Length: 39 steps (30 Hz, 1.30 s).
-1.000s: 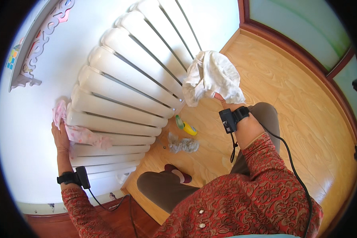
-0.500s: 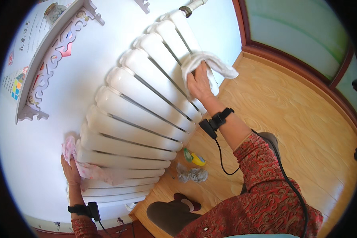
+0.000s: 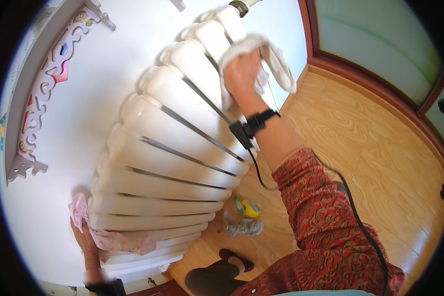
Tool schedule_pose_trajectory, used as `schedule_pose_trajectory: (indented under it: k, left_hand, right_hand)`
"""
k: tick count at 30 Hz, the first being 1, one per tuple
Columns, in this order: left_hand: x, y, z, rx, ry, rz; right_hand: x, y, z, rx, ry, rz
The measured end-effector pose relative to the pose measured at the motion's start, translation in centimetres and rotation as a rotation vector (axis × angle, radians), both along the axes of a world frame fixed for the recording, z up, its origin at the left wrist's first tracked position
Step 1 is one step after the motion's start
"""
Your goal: The person wipes a white wall-mounted radiator with a cloth, then sprays it with a yellow spray bottle and continues wiping the fins and pipes. The person uses both hands to clean different sections of the radiator.
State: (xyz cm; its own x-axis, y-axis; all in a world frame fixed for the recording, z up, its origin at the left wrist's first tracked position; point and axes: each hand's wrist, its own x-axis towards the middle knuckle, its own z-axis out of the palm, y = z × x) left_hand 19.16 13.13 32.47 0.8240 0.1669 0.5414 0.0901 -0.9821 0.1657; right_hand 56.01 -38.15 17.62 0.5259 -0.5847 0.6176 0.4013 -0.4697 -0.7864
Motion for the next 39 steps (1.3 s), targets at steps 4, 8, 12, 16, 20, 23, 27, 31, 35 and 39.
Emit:
schedule_pose_trajectory:
  k: [4,8,12,16,20,23,27,31,35,39]
  left_hand:
    - [-0.1,0.2,-0.1,-0.081,-0.023,-0.030]
    - [-0.3,0.0,0.0,-0.144,-0.012,0.026]
    - [-0.4,-0.2,0.3,-0.200,0.006,0.041]
    - [-0.2,-0.7,0.4,-0.162,0.011,0.031]
    - [0.2,-2.4,0.7,-0.179,0.024,0.048]
    - [0.8,-5.0,1.0,-0.158,0.000,0.042]
    - [0.5,-7.8,1.3,-0.129,0.092,0.160]
    - [0.1,-5.2,1.0,-0.265,0.024,0.159]
    - [-1.1,-1.4,0.6,-0.374,-0.051,0.187]
    - [-1.3,-1.8,0.3,-0.498,-0.089,0.162]
  right_hand:
    - [0.3,-0.1,-12.6,0.266,0.112,0.007]
    - [1.1,-0.9,-22.8,0.297,0.356,-0.067]
    - [1.3,-1.9,-24.1,0.364,0.426,0.066]
    - [1.3,-2.0,-15.2,0.048,0.147,-0.084]
    - [2.1,-4.6,-1.9,-0.027,-0.070,0.068]
    - [3.5,-5.3,4.6,-0.086,-0.261,-0.009]
    - [3.4,-5.7,1.5,-0.123,-0.237,0.033]
    - [2.9,-6.0,-7.4,-0.065,-0.071,0.055]
    - [3.1,-6.8,-15.6,0.109,0.205,0.162]
    - [4.5,-6.9,-22.4,0.159,0.222,0.168]
